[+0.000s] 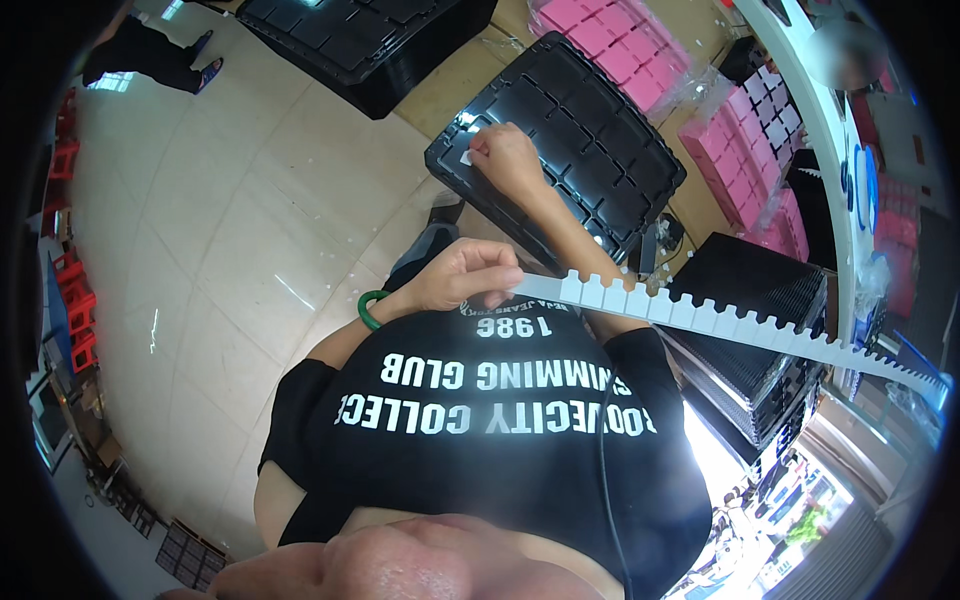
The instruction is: The person assembles small plastic parts and component strips by hand, using a plastic tray to hold the components.
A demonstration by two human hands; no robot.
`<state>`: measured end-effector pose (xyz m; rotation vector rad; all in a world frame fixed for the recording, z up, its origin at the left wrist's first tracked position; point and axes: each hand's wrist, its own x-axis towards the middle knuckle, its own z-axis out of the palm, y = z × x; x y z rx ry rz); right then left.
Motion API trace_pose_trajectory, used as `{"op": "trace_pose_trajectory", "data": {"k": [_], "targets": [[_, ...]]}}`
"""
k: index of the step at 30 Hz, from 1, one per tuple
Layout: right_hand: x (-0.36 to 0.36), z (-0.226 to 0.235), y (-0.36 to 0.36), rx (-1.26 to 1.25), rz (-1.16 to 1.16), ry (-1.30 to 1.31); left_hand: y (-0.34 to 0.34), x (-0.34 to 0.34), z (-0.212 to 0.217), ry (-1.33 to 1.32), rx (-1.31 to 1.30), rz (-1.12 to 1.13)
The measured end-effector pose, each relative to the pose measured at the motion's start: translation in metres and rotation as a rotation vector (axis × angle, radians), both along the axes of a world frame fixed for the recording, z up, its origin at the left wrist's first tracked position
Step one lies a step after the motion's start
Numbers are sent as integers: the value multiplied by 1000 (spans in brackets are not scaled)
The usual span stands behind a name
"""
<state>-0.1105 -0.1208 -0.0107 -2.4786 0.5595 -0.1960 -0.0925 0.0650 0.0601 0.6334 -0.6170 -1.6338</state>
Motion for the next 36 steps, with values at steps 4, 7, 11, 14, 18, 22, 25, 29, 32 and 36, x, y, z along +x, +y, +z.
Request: {"op": "trace_pose_trajectory", "data": {"k": [4, 7, 11, 14, 18, 22, 25, 29, 32, 36], "targets": [[5, -3, -6, 167, -80, 77, -13, 12, 1, -18, -17, -46], [8, -2, -4, -4, -26, 95, -22, 18, -2, -24, -39, -83], [14, 1, -2, 9, -76, 143, -31, 23, -6, -14, -43, -147], [14, -3, -2, 46, -111, 177, -36, 31, -4, -15, -36, -215], [13, -11, 6, -139, 4, 119, -40, 34, -4, -9, -39, -234], [14, -9, 4, -165, 15, 62, -42, 36, -1, -51, -41, -258], [17, 0, 2, -5, 32, 172, -40, 36, -2, -60, -38, -266], [14, 4, 4, 155, -104, 88, -37, 28, -6, -64, -58, -191], [8, -8, 7, -21, -119, -12, -35, 27, 0, -34, -29, -217], [4, -4, 13, -94, 11, 65, -36, 19, -1, -78, -31, -239]]}}
